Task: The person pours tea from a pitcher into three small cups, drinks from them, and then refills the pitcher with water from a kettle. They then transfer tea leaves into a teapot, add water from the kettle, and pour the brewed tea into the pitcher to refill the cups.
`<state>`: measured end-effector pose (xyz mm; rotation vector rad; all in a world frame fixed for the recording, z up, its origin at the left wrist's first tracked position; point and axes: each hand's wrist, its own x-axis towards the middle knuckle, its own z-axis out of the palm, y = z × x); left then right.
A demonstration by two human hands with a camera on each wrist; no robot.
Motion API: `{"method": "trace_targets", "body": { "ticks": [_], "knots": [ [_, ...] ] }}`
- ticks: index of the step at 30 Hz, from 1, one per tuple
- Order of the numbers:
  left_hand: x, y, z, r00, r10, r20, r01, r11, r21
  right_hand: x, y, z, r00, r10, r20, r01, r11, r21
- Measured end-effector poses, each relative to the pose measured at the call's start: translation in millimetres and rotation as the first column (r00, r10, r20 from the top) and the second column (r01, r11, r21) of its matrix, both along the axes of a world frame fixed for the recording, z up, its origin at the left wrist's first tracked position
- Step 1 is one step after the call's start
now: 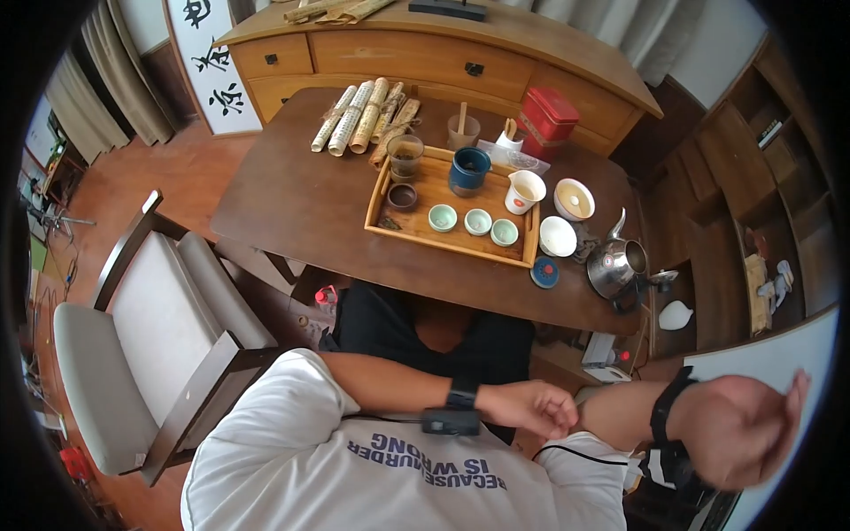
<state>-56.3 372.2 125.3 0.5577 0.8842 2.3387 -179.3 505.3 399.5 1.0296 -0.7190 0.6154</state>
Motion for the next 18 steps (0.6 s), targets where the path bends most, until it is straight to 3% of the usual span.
{"method": "trace_targets", "body": {
  "ticks": [2, 3, 4, 6, 7, 8, 9, 11, 12, 13, 14, 15, 17, 18],
  "knots": [
    [-1.8, -35.7, 6.5, 0.951, 0.048, -0.305, -0.078, 0.993, -0.087, -10.3, -14.1, -43.4, 0.927, -0.048, 0.373, 0.042, 0.999, 0.024],
    [-4.9, -59.2, 2.7, 0.924, 0.103, -0.368, -0.185, 0.963, -0.196, -16.7, -18.8, -65.9, 0.817, -0.089, 0.57, 0.082, 0.996, 0.038],
    [-6.0, -80.4, -7.6, 0.916, 0.178, -0.358, -0.283, 0.921, -0.266, -24.0, -14.6, -86.7, 0.587, -0.29, 0.756, 0.296, 0.946, 0.133],
    [-4.2, -122.3, -41.7, 0.832, 0.352, -0.428, -0.539, 0.696, -0.475, -67.8, 4.6, -132.7, 0.291, -0.142, 0.946, 0.119, 0.987, 0.111],
    [1.5, -144.6, -41.5, 0.766, 0.385, -0.515, -0.643, 0.473, -0.603, -102.5, 26.6, -167.2, 0.211, -0.01, 0.977, 0.012, 1.0, 0.007],
    [10.2, -165.5, -32.8, 0.802, 0.449, -0.393, -0.582, 0.439, -0.685, -126.4, 45.8, -198.0, 0.1, 0.028, 0.995, 0.04, 0.999, -0.033],
    [13.9, -184.0, -57.5, 0.71, 0.486, -0.51, -0.696, 0.375, -0.612, -145.9, 61.9, -226.3, 0.019, 0.009, 1.0, 0.128, 0.992, -0.012],
    [33.8, -216.2, -79.4, 0.758, 0.48, -0.442, -0.632, 0.371, -0.68, -178.8, 86.0, -278.3, 0.015, -0.096, 0.995, 0.205, 0.975, 0.091],
    [46.4, -227.4, -84.1, 0.807, 0.453, -0.38, -0.554, 0.355, -0.753, -172.2, 78.9, -277.1, -0.085, -0.166, 0.982, 0.233, 0.955, 0.182],
    [58.4, -233.1, -104.9, 0.821, 0.491, -0.293, -0.511, 0.401, -0.76, -165.5, 67.1, -275.2, -0.188, -0.232, 0.954, 0.246, 0.93, 0.275],
    [77.6, -240.0, -135.6, 0.831, 0.45, -0.328, -0.46, 0.221, -0.86, -168.5, 62.1, -274.1, -0.162, -0.269, 0.95, 0.236, 0.924, 0.302],
    [87.0, -243.7, -179.1, 0.809, 0.47, -0.352, -0.478, 0.18, -0.86, -174.5, 53.0, -275.5, -0.132, -0.302, 0.944, 0.219, 0.92, 0.325],
    [104.1, -239.1, -194.3, 0.778, 0.497, -0.385, -0.436, -0.013, -0.9, -184.5, 38.8, -280.9, -0.086, -0.338, 0.937, 0.203, 0.915, 0.349],
    [105.5, -235.0, -199.5, 0.677, 0.612, -0.409, -0.477, -0.058, -0.877, -188.6, 35.0, -283.5, -0.073, -0.345, 0.936, 0.207, 0.913, 0.352]
  ]
}}
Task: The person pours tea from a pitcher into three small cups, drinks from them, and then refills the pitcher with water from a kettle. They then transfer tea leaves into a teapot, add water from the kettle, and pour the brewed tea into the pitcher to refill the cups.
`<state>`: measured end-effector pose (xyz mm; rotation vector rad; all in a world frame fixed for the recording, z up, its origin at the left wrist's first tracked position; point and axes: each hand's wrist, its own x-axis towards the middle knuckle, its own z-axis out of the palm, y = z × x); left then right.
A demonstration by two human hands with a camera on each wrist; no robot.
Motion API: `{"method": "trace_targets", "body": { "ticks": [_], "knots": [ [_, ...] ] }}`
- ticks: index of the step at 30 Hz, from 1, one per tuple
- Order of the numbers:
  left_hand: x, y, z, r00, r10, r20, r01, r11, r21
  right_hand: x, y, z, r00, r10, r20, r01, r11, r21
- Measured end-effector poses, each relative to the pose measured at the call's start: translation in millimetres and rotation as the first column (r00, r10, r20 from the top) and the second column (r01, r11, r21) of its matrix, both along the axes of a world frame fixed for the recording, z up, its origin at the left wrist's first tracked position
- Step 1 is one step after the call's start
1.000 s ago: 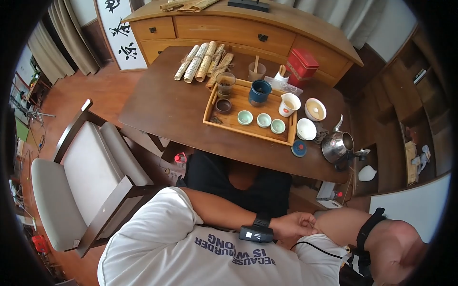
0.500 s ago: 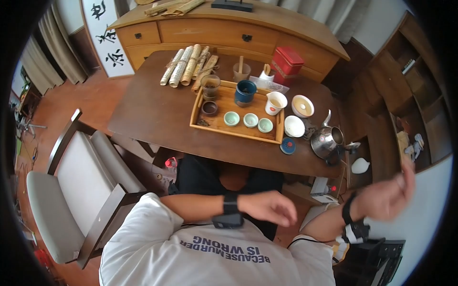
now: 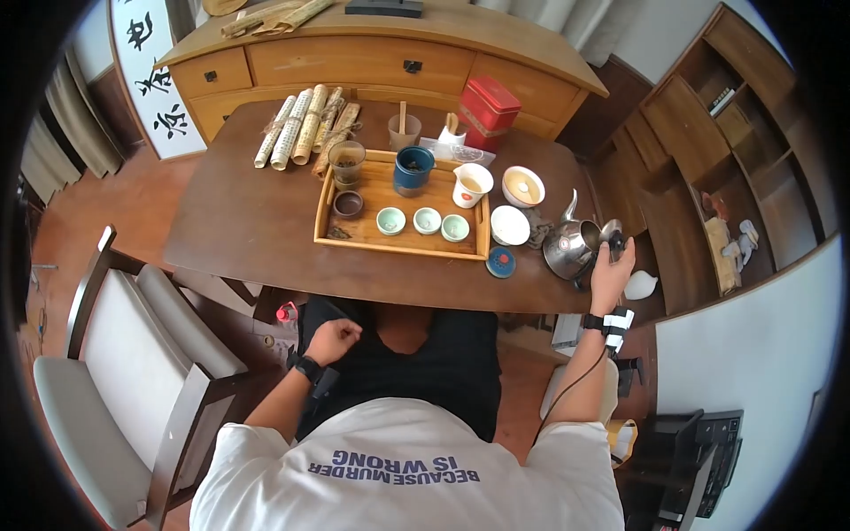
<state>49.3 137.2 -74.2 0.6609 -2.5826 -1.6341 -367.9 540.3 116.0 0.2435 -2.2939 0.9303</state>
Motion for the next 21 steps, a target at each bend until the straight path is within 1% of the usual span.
{"method": "trace_targets", "body": {
  "ticks": [1, 2, 5, 6, 8, 9, 10, 11, 13, 14, 15, 17, 20, 21],
  "knots": [
    [-0.5, 6.5, -5.6, 0.989, 0.143, -0.049, -0.142, 0.989, 0.029, -3.0, -1.1, -1.6, 1.0, -0.002, -0.013, 0.002, 1.0, 0.008],
    [-0.9, 11.0, -7.5, 0.955, 0.283, -0.091, -0.278, 0.958, 0.065, 6.7, -12.6, 4.6, 0.999, -0.02, -0.031, 0.021, 1.0, 0.011],
    [-2.6, 9.1, -5.0, 0.969, 0.233, -0.081, -0.235, 0.972, -0.012, 24.7, -29.9, 9.3, 0.996, 0.076, -0.049, -0.073, 0.995, 0.072],
    [-3.4, 9.0, -2.2, 0.969, 0.224, -0.099, -0.228, 0.973, -0.03, 31.0, -40.5, 8.3, 0.986, 0.133, -0.102, -0.13, 0.991, 0.032],
    [-5.2, 7.9, 2.7, 0.97, 0.201, -0.136, -0.211, 0.975, -0.07, 51.6, -57.5, 10.7, 0.976, 0.214, -0.05, -0.214, 0.977, 0.003],
    [-6.1, 6.5, -0.6, 0.968, 0.217, -0.127, -0.223, 0.974, -0.034, 61.1, -64.6, 11.2, 0.968, 0.252, -0.026, -0.252, 0.968, -0.013],
    [-7.1, 4.6, -6.3, 0.966, 0.231, -0.116, -0.233, 0.973, 0.002, 65.4, -69.5, 5.1, 0.954, 0.297, -0.045, -0.297, 0.955, 0.006],
    [-8.0, 3.2, -7.4, 0.964, 0.244, -0.104, -0.241, 0.97, 0.037, 70.5, -74.6, 0.7, 0.94, 0.34, 0.033, -0.339, 0.94, -0.031],
    [-8.9, 2.2, -10.0, 0.957, 0.278, -0.084, -0.264, 0.953, 0.149, 82.1, -82.2, -5.7, 0.904, 0.401, 0.151, -0.399, 0.916, -0.045],
    [-8.8, 1.6, -9.6, 0.952, 0.297, -0.073, -0.277, 0.939, 0.203, 84.1, -86.7, -11.4, 0.903, 0.42, 0.094, -0.422, 0.907, -0.004],
    [-8.2, 1.3, -9.1, 0.952, 0.3, -0.068, -0.281, 0.938, 0.201, 87.2, -89.3, -14.4, 0.899, 0.418, 0.128, -0.422, 0.906, 0.007],
    [-7.4, 2.6, -7.3, 0.948, 0.313, -0.063, -0.295, 0.935, 0.197, 92.4, -98.2, -19.9, 0.882, 0.438, 0.172, -0.43, 0.899, -0.082],
    [-4.0, 5.7, -3.2, 0.941, 0.295, -0.165, -0.3, 0.954, -0.004, 90.0, -115.6, -15.3, 0.846, 0.465, 0.262, -0.468, 0.882, -0.054],
    [-4.0, 7.3, 0.2, 0.94, 0.287, -0.183, -0.296, 0.955, -0.028, 83.1, -121.5, -16.5, 0.837, 0.49, 0.244, -0.5, 0.866, -0.025]
  ]
}}
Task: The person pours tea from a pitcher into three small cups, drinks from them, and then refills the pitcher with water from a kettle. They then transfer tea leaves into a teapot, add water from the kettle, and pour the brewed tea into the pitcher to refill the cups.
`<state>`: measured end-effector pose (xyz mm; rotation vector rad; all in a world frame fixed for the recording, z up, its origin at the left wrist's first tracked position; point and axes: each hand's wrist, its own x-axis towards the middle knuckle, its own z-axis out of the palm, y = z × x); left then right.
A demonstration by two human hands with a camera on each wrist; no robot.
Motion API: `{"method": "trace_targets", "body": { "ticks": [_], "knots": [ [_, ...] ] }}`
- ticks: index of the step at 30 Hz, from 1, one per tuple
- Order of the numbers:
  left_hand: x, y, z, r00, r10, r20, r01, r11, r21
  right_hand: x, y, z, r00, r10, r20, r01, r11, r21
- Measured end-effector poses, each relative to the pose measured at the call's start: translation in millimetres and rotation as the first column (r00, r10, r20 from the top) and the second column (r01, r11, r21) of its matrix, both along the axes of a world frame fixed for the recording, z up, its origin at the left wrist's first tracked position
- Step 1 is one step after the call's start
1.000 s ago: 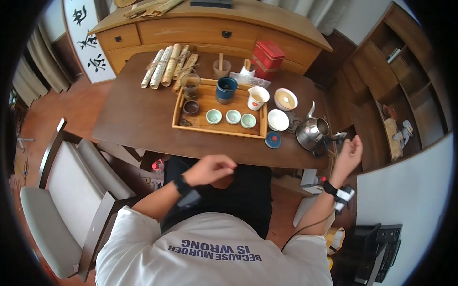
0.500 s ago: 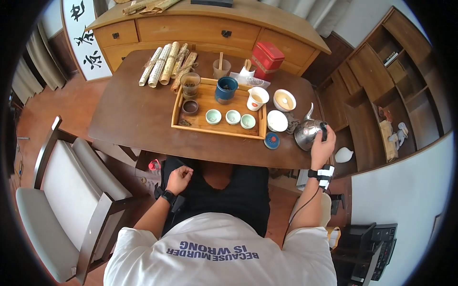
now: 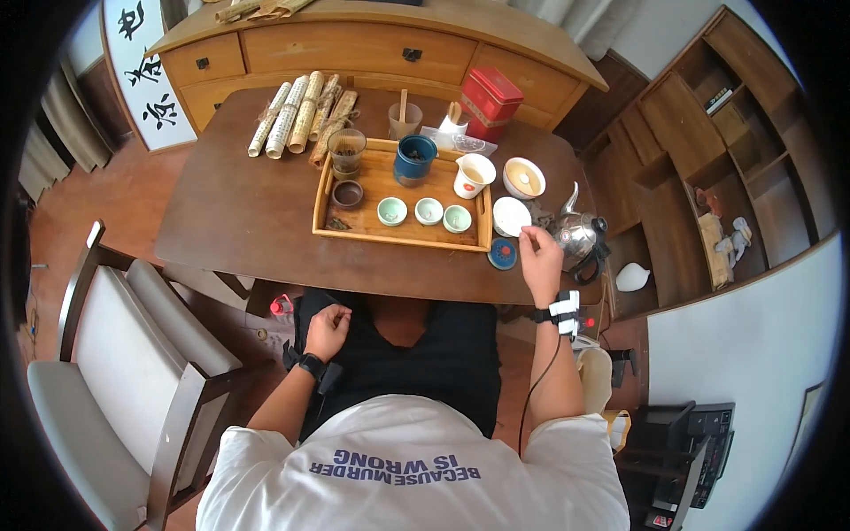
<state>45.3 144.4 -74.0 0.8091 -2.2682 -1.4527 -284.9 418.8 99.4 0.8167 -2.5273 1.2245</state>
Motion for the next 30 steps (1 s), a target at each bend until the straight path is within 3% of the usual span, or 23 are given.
{"method": "trace_targets", "body": {
  "ticks": [2, 8, 13, 24, 30],
  "knots": [
    [-1.4, 0.7, 5.9, 1.0, -0.008, -0.017, 0.007, 0.998, -0.061, -20.9, -17.1, -5.0, 0.996, 0.071, -0.057, -0.07, 0.997, 0.031],
    [-8.6, -5.8, -18.8, 0.998, 0.049, -0.049, -0.045, 0.996, 0.077, -50.0, -92.3, 4.2, 0.973, 0.144, -0.179, -0.102, 0.969, 0.227],
    [-7.9, -7.8, -25.2, 0.997, 0.069, -0.043, -0.06, 0.984, 0.169, -84.4, -126.5, -6.5, 0.989, 0.11, -0.094, -0.069, 0.93, 0.362],
    [-5.2, -11.2, -15.3, 0.996, 0.07, -0.046, -0.057, 0.97, 0.237, -105.5, -140.7, -5.5, 0.986, 0.141, 0.089, -0.163, 0.933, 0.321],
    [-5.0, -10.0, -20.6, 0.996, 0.057, -0.069, -0.041, 0.973, 0.225, -110.0, -135.5, -12.8, 0.992, 0.12, -0.043, -0.099, 0.938, 0.331]
  ]
}}
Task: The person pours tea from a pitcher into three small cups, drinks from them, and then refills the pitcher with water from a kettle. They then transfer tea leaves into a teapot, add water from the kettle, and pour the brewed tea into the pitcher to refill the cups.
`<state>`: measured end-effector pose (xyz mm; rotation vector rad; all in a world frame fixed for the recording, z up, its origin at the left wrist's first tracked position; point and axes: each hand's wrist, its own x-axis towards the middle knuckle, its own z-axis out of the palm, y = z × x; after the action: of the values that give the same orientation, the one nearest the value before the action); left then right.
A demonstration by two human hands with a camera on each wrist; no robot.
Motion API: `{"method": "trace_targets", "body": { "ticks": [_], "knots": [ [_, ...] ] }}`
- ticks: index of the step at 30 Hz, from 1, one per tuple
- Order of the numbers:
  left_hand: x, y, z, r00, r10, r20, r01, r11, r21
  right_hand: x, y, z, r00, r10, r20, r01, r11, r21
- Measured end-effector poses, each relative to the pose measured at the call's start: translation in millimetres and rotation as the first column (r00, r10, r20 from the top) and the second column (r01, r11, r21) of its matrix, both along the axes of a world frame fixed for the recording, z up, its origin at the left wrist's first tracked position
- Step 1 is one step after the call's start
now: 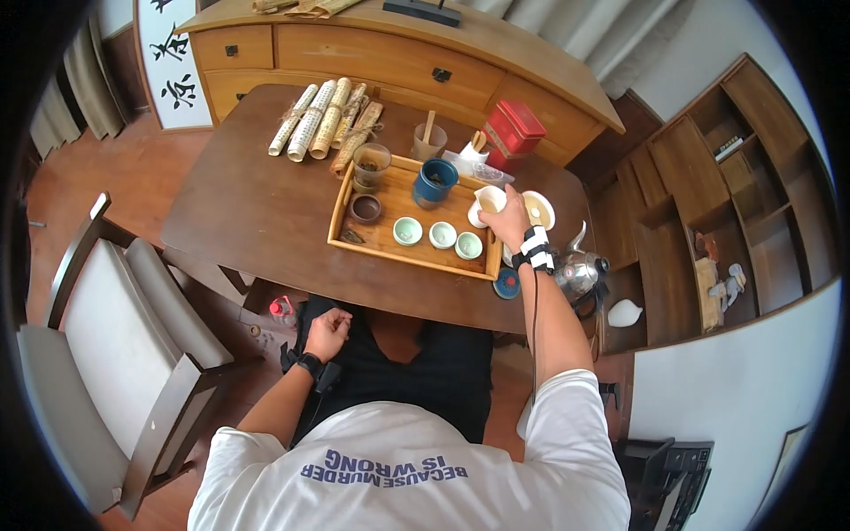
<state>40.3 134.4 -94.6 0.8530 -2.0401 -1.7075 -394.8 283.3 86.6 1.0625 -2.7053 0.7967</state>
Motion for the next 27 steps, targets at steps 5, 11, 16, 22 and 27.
{"method": "trace_targets", "body": {
  "ticks": [5, 11, 16, 22, 27],
  "knots": [
    [-0.6, -0.8, -4.3, 1.0, -0.012, 0.013, 0.012, 1.0, 0.0, 15.7, 7.8, 7.4, 0.999, -0.02, 0.027, 0.02, 1.0, -0.015],
    [-2.5, 0.3, -1.9, 1.0, -0.016, 0.016, 0.016, 1.0, 0.015, 25.6, 18.1, 26.7, 0.997, 0.07, -0.039, -0.073, 0.995, -0.065],
    [-2.3, 0.3, -4.5, 1.0, -0.013, 0.014, 0.013, 1.0, 0.019, 28.4, 31.9, 57.2, 0.965, 0.255, -0.056, -0.256, 0.967, -0.015],
    [-3.3, 0.3, -2.1, 1.0, -0.02, 0.013, 0.02, 0.999, 0.028, 37.9, 40.5, 93.1, 0.926, 0.377, -0.015, -0.372, 0.918, 0.139],
    [-3.8, -0.1, 0.1, 1.0, -0.02, 0.015, 0.02, 1.0, 0.023, 38.3, 45.1, 101.6, 0.912, 0.408, 0.039, -0.408, 0.897, 0.17]
  ]
}}
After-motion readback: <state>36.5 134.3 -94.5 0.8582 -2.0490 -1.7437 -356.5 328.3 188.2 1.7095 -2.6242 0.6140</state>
